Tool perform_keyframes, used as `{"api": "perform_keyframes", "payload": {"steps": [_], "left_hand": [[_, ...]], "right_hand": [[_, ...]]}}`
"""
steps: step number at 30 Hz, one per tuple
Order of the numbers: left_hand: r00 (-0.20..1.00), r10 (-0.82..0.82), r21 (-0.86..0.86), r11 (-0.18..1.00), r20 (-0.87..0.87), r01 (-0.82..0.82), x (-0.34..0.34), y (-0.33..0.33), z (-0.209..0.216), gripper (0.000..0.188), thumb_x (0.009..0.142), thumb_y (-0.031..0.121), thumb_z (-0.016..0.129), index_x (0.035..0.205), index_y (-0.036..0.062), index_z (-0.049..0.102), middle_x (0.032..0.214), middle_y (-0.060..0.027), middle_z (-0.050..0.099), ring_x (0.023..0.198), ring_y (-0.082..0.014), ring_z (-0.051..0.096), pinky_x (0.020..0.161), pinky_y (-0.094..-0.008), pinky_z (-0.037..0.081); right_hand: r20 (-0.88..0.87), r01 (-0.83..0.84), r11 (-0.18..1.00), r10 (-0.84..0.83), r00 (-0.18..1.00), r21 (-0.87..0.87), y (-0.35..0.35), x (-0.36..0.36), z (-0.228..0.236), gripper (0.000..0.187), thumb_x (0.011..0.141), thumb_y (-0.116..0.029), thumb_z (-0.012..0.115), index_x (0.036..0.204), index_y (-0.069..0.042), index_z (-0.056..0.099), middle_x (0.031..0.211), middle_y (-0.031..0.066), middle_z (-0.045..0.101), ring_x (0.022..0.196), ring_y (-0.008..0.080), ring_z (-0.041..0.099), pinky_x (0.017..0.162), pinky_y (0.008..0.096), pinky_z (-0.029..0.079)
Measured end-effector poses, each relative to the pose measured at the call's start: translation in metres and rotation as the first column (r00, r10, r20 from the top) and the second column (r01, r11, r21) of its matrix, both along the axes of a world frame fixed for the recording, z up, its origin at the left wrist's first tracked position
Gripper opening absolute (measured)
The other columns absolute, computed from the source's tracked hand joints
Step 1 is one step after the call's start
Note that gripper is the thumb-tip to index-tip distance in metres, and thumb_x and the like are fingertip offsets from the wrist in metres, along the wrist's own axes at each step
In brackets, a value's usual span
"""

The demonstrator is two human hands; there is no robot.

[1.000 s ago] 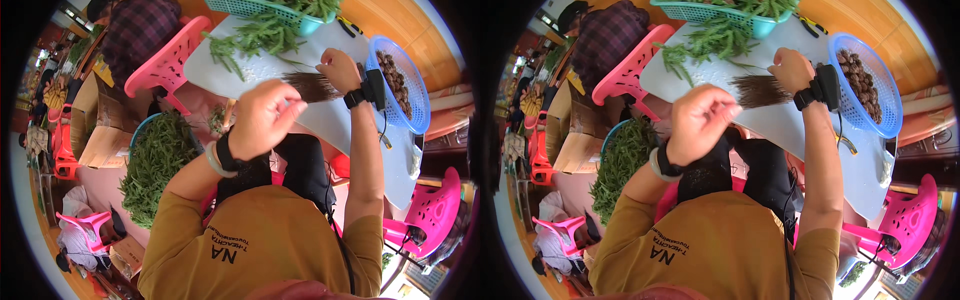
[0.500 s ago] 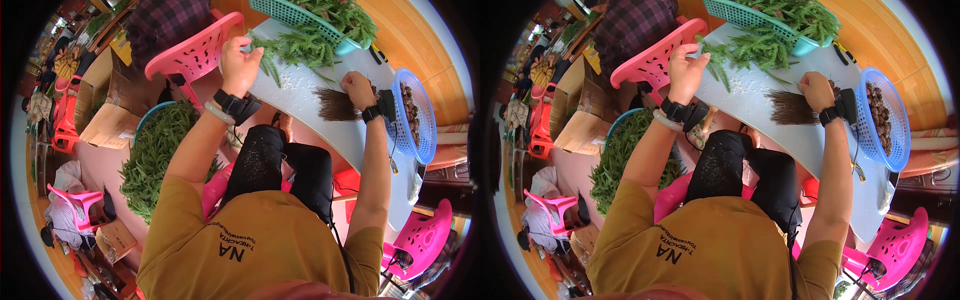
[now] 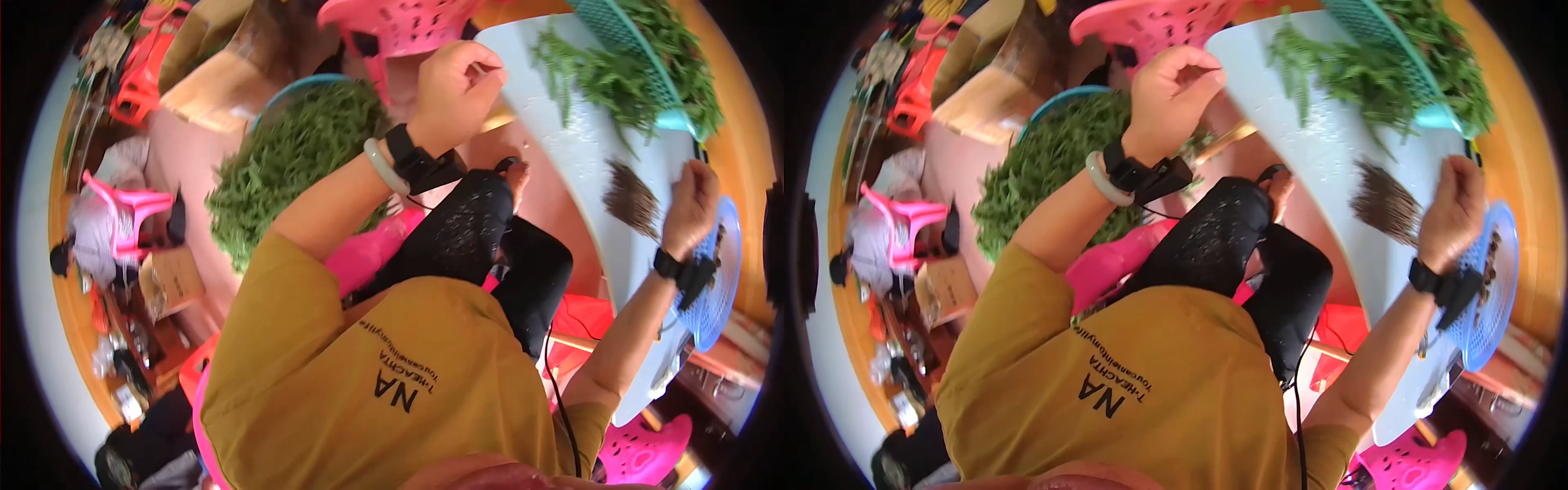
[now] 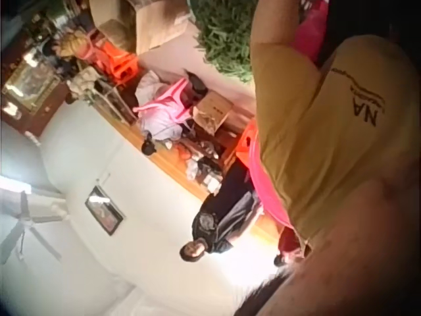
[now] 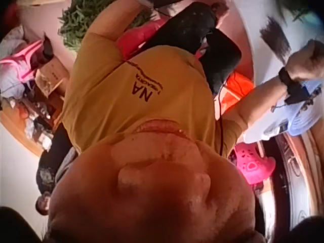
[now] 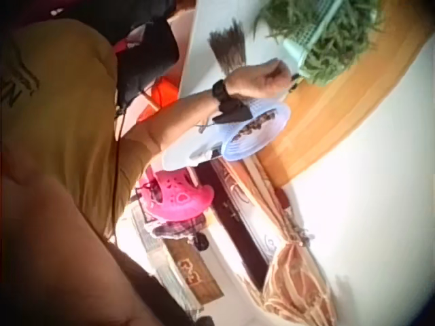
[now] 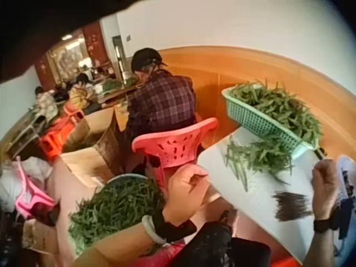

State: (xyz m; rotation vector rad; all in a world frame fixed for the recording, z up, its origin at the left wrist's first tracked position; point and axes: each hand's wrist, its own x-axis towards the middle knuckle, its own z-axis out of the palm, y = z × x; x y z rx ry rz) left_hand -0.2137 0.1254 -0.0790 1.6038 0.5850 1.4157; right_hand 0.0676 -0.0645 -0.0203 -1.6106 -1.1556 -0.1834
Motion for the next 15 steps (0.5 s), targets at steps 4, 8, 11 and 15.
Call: {"api": "perform_keyframes", "payload": {"steps": [4, 8, 11, 15], "left_hand": [[0.985, -0.031, -0.19, 0.982, -0.167, -0.001, -0.028, -0.021, -0.016, 0.009, 0.074, 0.004, 0.064, 0.081, -0.0003, 0.06, 0.071, -0.0021, 0.059, 0.062, -0.0075, 0.054, 0.057, -0.0215, 0.045], [0.94, -0.086, -0.2, 0.98, -0.33, 0.02, -0.033, -0.045, -0.027, 0.008, 0.075, 0.004, 0.065, 0.079, -0.0011, 0.06, 0.072, -0.001, 0.059, 0.066, -0.0062, 0.056, 0.058, -0.0201, 0.045], [0.932, -0.139, -0.104, 0.988, -0.334, 0.11, -0.02, -0.053, -0.024, 0.007, 0.075, 0.003, 0.064, 0.079, -0.0015, 0.06, 0.073, -0.0016, 0.059, 0.066, -0.0069, 0.056, 0.058, -0.0203, 0.046], [0.934, -0.337, -0.056, 0.941, -0.117, 0.332, 0.013, -0.076, 0.001, 0.005, 0.076, 0.001, 0.061, 0.08, -0.0014, 0.058, 0.07, -0.0038, 0.056, 0.062, -0.0092, 0.056, 0.055, -0.022, 0.044]], "right_hand": [[0.453, 0.056, 0.992, 0.0, 0.891, -0.109, -0.018, -0.074, 0.037, 0.012, 0.083, 0.001, 0.058, 0.095, 0.001, 0.061, 0.086, 0.0079, 0.062, 0.076, 0.0139, 0.058, 0.068, 0.0226, 0.045], [0.557, 0.126, 0.971, 0.01, 0.83, -0.205, -0.039, -0.13, 0.028, 0.017, 0.077, 0.006, 0.061, 0.093, 0.001, 0.063, 0.087, 0.0111, 0.063, 0.076, 0.0196, 0.06, 0.067, 0.0275, 0.048], [0.527, 0.011, 0.963, 0.138, 0.839, -0.271, -0.058, -0.155, 0.016, 0.023, 0.072, 0.011, 0.063, 0.093, 0.0, 0.063, 0.086, 0.0127, 0.062, 0.075, 0.024, 0.06, 0.066, 0.0302, 0.049], [0.55, 0.053, 0.947, 0.138, 0.824, -0.316, -0.085, -0.145, 0.029, 0.019, 0.072, 0.007, 0.065, 0.09, -0.002, 0.063, 0.082, 0.0137, 0.061, 0.073, 0.024, 0.06, 0.066, 0.0315, 0.049]]}}
